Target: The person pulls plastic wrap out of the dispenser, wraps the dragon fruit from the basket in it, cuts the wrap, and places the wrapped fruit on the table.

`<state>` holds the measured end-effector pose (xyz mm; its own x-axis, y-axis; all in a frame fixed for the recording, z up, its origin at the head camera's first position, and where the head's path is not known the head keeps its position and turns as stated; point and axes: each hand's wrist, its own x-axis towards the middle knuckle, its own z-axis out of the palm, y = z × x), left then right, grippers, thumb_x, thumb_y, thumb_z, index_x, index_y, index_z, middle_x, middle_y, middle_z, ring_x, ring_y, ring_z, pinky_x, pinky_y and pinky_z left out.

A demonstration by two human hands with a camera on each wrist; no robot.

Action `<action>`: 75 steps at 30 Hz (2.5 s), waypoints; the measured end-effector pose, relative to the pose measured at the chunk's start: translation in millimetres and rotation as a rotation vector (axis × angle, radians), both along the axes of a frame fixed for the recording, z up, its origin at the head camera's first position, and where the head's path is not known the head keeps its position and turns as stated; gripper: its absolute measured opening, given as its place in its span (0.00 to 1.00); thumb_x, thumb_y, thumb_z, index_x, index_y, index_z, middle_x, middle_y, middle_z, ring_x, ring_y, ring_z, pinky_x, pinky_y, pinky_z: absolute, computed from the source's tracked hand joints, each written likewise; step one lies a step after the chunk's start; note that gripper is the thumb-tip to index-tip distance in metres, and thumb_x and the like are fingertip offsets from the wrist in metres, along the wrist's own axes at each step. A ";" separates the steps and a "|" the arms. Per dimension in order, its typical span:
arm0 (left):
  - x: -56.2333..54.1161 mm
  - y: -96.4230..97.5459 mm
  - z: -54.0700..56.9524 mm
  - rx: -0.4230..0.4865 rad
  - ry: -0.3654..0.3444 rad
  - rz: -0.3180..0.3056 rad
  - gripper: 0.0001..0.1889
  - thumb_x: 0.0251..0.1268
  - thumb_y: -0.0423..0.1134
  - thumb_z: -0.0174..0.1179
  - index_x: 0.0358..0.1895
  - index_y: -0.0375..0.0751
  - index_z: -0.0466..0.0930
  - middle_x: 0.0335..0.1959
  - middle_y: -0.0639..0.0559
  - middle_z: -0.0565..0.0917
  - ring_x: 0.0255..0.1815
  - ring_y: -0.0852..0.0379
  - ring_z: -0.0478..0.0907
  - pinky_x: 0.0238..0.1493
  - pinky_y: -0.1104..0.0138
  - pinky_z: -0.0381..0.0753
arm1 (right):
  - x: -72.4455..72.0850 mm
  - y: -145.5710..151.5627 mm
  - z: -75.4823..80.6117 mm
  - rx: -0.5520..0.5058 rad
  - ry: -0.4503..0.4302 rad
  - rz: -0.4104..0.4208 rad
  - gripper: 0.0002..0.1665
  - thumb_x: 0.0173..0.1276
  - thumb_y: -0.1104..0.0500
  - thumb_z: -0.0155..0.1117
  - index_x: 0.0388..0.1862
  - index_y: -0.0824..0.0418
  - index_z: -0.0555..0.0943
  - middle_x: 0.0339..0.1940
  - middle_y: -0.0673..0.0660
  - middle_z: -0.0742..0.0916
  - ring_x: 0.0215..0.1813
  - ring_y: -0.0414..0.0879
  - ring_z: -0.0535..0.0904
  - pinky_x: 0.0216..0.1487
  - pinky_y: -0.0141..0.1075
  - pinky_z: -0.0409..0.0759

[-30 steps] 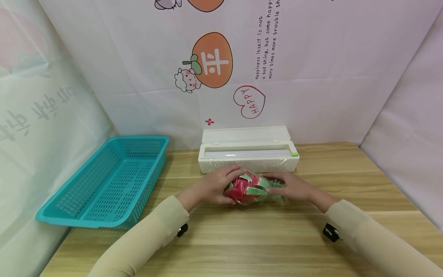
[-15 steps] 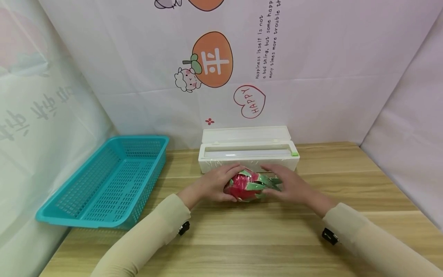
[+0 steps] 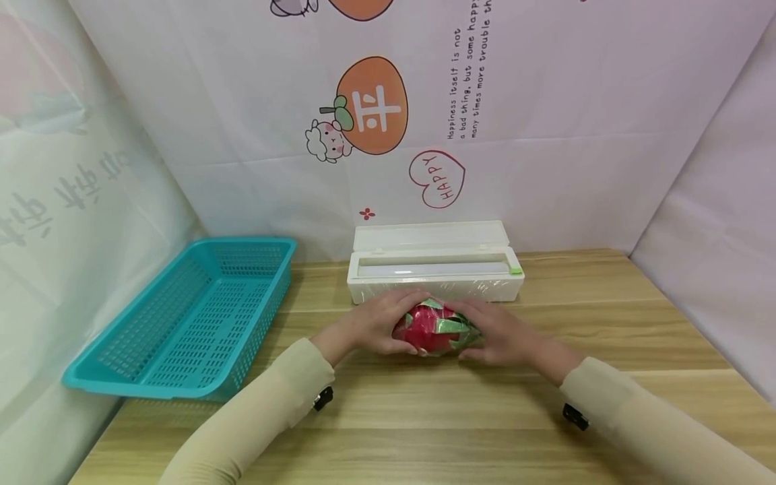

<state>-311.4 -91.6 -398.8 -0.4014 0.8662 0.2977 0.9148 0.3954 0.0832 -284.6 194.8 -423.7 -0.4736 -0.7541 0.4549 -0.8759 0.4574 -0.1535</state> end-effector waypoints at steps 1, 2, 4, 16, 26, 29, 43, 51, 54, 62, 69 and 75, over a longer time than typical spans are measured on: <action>0.2 -0.2 0.0 -0.004 -0.008 0.004 0.50 0.50 0.60 0.70 0.73 0.40 0.57 0.64 0.42 0.71 0.62 0.49 0.71 0.60 0.59 0.73 | -0.2 0.1 -0.4 0.001 0.004 0.001 0.57 0.44 0.51 0.83 0.71 0.63 0.64 0.62 0.60 0.77 0.62 0.54 0.74 0.58 0.49 0.76; 0.3 -0.4 -0.1 -0.006 -0.017 0.007 0.50 0.51 0.61 0.70 0.73 0.41 0.57 0.63 0.43 0.72 0.61 0.50 0.72 0.59 0.60 0.74 | -0.4 0.0 -0.9 0.001 0.008 0.002 0.57 0.44 0.51 0.83 0.70 0.63 0.64 0.61 0.60 0.77 0.61 0.53 0.74 0.58 0.49 0.76; 0.9 -0.9 -0.2 -0.010 -0.041 0.012 0.50 0.51 0.62 0.69 0.73 0.42 0.56 0.62 0.43 0.73 0.59 0.51 0.73 0.57 0.61 0.75 | -0.7 -0.2 -1.9 -0.002 0.010 0.010 0.56 0.44 0.52 0.83 0.70 0.64 0.64 0.60 0.60 0.77 0.60 0.53 0.75 0.57 0.48 0.77; 4.9 -0.5 0.2 -0.011 -0.189 0.065 0.48 0.54 0.60 0.67 0.73 0.40 0.56 0.61 0.42 0.75 0.58 0.50 0.76 0.56 0.60 0.76 | -0.5 -2.3 -2.6 -0.022 -0.053 -0.008 0.53 0.44 0.53 0.82 0.68 0.63 0.66 0.59 0.56 0.78 0.58 0.49 0.76 0.56 0.46 0.78; 5.8 -1.9 -3.1 0.000 -0.279 0.112 0.48 0.55 0.62 0.65 0.74 0.42 0.56 0.58 0.45 0.77 0.52 0.52 0.78 0.51 0.62 0.78 | 0.7 -4.3 -2.6 -0.018 -0.132 -0.022 0.53 0.43 0.53 0.81 0.69 0.59 0.66 0.58 0.51 0.79 0.56 0.44 0.76 0.55 0.43 0.78; 7.0 -2.2 -4.7 -0.006 -0.277 0.115 0.48 0.55 0.63 0.64 0.74 0.44 0.55 0.58 0.46 0.76 0.52 0.54 0.77 0.52 0.62 0.78 | 0.8 -4.2 -4.0 -0.011 -0.140 -0.013 0.55 0.44 0.53 0.81 0.71 0.58 0.64 0.59 0.51 0.78 0.57 0.45 0.76 0.55 0.44 0.78; 10.1 -0.4 -9.0 0.006 -0.294 0.155 0.51 0.55 0.63 0.64 0.76 0.45 0.49 0.67 0.48 0.69 0.59 0.53 0.73 0.58 0.58 0.75 | 4.4 -2.0 -3.9 0.036 -0.142 -0.037 0.56 0.50 0.51 0.78 0.73 0.61 0.59 0.62 0.55 0.76 0.61 0.47 0.72 0.60 0.45 0.74; 6.6 -1.8 -10.3 0.037 -0.288 0.128 0.51 0.54 0.63 0.66 0.75 0.45 0.51 0.70 0.49 0.65 0.65 0.53 0.68 0.62 0.58 0.71 | 4.2 -0.6 -2.0 0.058 -0.106 -0.045 0.59 0.50 0.50 0.79 0.74 0.67 0.56 0.61 0.62 0.76 0.60 0.54 0.74 0.59 0.49 0.75; 5.8 -2.4 -9.8 0.038 -0.275 0.124 0.50 0.54 0.63 0.66 0.75 0.44 0.52 0.71 0.49 0.64 0.66 0.53 0.67 0.63 0.58 0.70 | 3.8 -0.5 -1.6 0.061 -0.100 -0.042 0.59 0.50 0.49 0.80 0.73 0.68 0.56 0.60 0.62 0.77 0.60 0.54 0.75 0.58 0.49 0.75; 6.1 -3.7 -6.1 0.017 -0.285 0.145 0.50 0.55 0.63 0.65 0.75 0.44 0.52 0.69 0.48 0.67 0.64 0.51 0.69 0.60 0.57 0.73 | 3.4 -0.6 -0.5 0.076 -0.122 -0.067 0.60 0.51 0.48 0.79 0.74 0.67 0.56 0.64 0.64 0.74 0.62 0.56 0.73 0.60 0.50 0.73; 6.1 -5.4 -4.7 0.017 -0.291 0.151 0.50 0.55 0.61 0.66 0.75 0.44 0.52 0.68 0.48 0.68 0.62 0.52 0.71 0.59 0.57 0.74 | 4.0 -0.1 0.7 0.097 -0.125 -0.094 0.61 0.51 0.47 0.79 0.75 0.65 0.55 0.64 0.63 0.74 0.62 0.56 0.73 0.59 0.51 0.74; 5.8 -5.5 -4.4 0.020 -0.286 0.144 0.49 0.56 0.61 0.65 0.75 0.44 0.51 0.68 0.48 0.67 0.63 0.53 0.70 0.60 0.57 0.73 | 6.4 -0.4 3.7 0.124 -0.146 -0.107 0.61 0.53 0.45 0.77 0.76 0.64 0.53 0.65 0.64 0.73 0.63 0.57 0.72 0.60 0.52 0.73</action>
<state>-305.6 -97.1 -403.2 -0.5894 0.7895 0.1713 0.7879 0.5150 0.3377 -278.2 194.4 -420.0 -0.6082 -0.7418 0.2826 -0.7938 0.5701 -0.2118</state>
